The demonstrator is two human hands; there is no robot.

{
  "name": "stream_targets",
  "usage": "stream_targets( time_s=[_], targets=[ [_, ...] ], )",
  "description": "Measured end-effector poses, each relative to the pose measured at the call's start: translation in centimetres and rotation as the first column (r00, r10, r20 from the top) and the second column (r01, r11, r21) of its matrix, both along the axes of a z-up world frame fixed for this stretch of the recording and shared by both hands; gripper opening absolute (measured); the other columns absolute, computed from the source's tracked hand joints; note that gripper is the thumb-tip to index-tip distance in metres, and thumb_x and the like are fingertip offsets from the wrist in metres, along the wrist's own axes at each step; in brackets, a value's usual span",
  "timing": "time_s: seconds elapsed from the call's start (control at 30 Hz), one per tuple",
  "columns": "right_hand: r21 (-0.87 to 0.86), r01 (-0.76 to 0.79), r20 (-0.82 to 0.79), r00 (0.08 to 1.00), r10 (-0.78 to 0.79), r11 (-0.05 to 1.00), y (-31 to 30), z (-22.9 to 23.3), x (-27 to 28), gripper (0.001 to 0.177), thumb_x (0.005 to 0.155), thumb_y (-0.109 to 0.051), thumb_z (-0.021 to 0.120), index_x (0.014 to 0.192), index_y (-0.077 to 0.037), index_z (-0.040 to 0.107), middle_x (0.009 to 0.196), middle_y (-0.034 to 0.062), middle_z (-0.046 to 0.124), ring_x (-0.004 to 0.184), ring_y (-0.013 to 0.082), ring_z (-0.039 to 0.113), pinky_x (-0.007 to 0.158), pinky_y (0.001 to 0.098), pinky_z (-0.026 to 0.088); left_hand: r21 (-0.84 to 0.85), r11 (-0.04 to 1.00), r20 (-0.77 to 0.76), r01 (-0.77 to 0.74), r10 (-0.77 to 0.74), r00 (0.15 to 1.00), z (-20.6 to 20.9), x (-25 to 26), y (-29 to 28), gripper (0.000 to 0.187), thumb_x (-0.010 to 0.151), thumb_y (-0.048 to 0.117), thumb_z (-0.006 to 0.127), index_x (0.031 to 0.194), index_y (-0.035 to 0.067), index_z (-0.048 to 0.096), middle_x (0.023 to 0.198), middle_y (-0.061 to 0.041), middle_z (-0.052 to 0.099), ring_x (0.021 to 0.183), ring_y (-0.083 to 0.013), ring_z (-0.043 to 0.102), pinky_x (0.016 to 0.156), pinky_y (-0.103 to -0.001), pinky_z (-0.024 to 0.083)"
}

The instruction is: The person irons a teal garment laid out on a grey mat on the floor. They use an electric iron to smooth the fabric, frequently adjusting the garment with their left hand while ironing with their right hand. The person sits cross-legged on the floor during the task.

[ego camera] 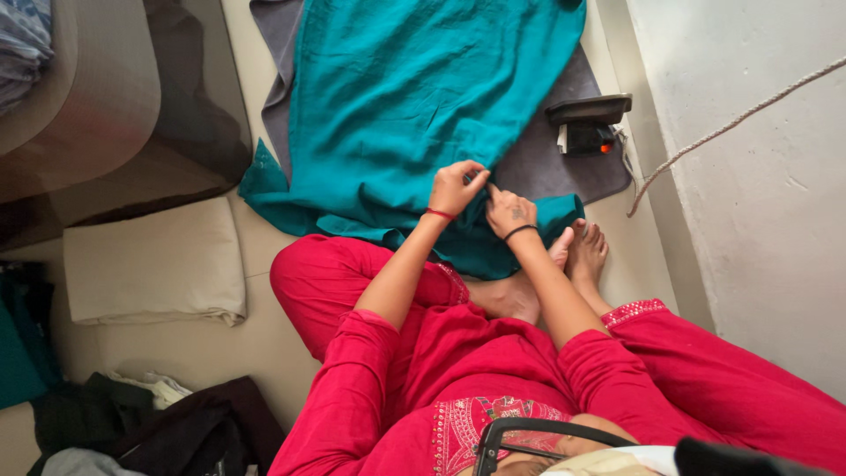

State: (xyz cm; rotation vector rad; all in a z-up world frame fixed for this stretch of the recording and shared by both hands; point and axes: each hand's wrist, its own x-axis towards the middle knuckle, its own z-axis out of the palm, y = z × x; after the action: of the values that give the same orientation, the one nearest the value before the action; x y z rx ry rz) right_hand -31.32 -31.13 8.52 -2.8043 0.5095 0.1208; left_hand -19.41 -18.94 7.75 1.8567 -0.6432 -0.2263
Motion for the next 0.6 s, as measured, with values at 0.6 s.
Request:
stream_targets(
  time_s=[0.6],
  targets=[
    [0.753, 0.46, -0.012, 0.726, -0.688, 0.471, -6.9, -10.8, 1.9, 0.043, 0.087, -0.018, 0.079, 0.125, -0.007, 0.064, 0.086, 0.01, 0.075, 0.062, 0.0145, 0.069, 0.051, 0.0291, 0.058, 0.374, 0.902, 0.2, 0.215, -0.305, 0.931, -2.5, -4.0, 0.2, 0.029, 0.094, 0.043, 0.066, 0.11, 0.02, 0.074, 0.097, -0.01, 0.069, 0.092, -0.0329, 0.068, 0.077, -0.047, 0.056]
  ],
)
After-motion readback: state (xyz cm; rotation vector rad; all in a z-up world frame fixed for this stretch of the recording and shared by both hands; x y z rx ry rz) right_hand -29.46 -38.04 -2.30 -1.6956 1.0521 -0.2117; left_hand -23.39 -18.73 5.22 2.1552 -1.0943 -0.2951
